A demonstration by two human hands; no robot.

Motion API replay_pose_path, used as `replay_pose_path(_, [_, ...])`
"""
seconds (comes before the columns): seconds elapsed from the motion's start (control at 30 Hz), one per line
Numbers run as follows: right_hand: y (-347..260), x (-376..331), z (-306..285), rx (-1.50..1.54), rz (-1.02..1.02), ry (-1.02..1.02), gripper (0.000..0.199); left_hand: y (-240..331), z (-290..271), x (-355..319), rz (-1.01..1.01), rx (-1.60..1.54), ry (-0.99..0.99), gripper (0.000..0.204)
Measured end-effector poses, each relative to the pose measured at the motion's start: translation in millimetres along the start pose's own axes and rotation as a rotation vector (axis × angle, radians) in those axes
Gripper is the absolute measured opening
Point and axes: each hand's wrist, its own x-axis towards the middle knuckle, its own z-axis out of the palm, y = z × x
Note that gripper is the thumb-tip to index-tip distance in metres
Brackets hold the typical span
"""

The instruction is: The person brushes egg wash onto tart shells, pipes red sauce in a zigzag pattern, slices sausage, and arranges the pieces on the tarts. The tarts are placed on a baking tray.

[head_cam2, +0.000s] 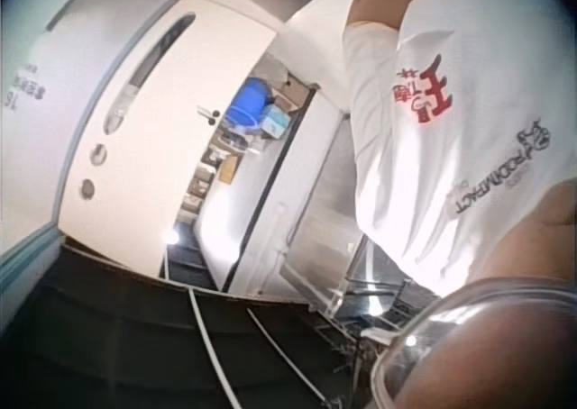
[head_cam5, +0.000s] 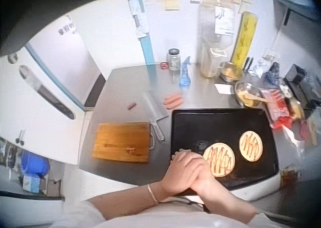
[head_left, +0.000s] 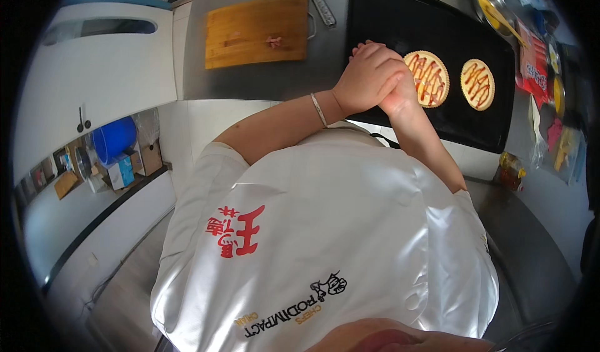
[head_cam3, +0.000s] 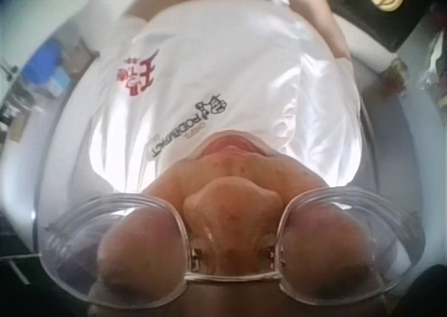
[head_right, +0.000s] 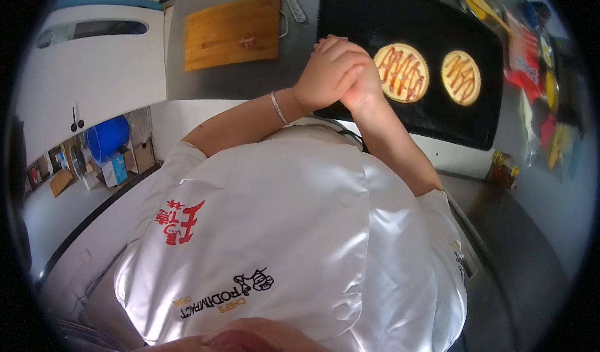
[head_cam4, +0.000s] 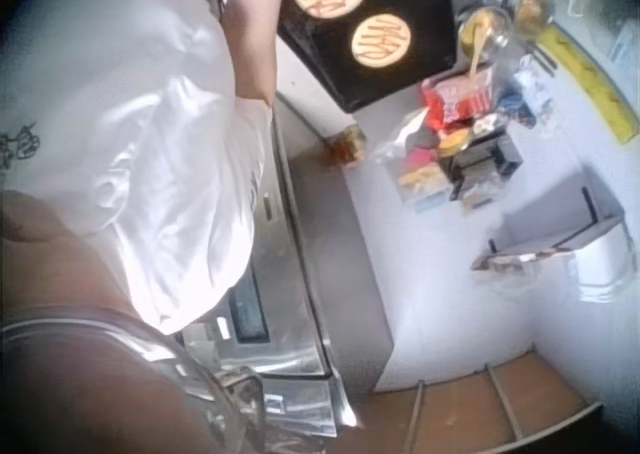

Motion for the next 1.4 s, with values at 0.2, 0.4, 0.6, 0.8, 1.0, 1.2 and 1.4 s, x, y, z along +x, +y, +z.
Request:
replay_pose_path(0.2, [8.4,15.9,-12.9,0.004,0.266,0.533,0.019,-52.3,-70.1,-16.0,-0.035,0.377,0.085,0.022])
replay_pose_path(0.4, [23.2,20.5,-16.9,-0.126,0.303,0.503,0.02,-238.7,-216.9,-114.7,-0.765,0.706,0.051,0.03])
replay_pose_path(0.6, [47.7,12.8,-7.0,-0.109,0.25,0.527,0.02,-255.9,-200.5,-97.0,-0.901,0.194,-0.22,0.033])
replay_pose_path(0.8, [75.6,-12.0,2.4,-0.101,0.096,0.634,0.02,-192.4,-149.5,-68.4,-0.484,0.298,-0.441,0.026])
replay_pose_path(1.0, [103.6,-39.3,8.1,-0.032,-0.083,0.659,0.021,-223.1,-148.1,-68.8,-0.245,0.149,-0.557,0.015])
replay_pose_path(1.2, [132.6,-70.4,22.7,0.146,-0.256,0.817,0.021,-222.3,-155.3,-56.5,-0.177,0.188,-0.664,0.014])
replay_pose_path(1.4, [150.9,-83.2,23.9,0.176,-0.324,0.811,0.022,-232.3,-150.7,-56.3,-0.207,0.103,-0.716,0.013])
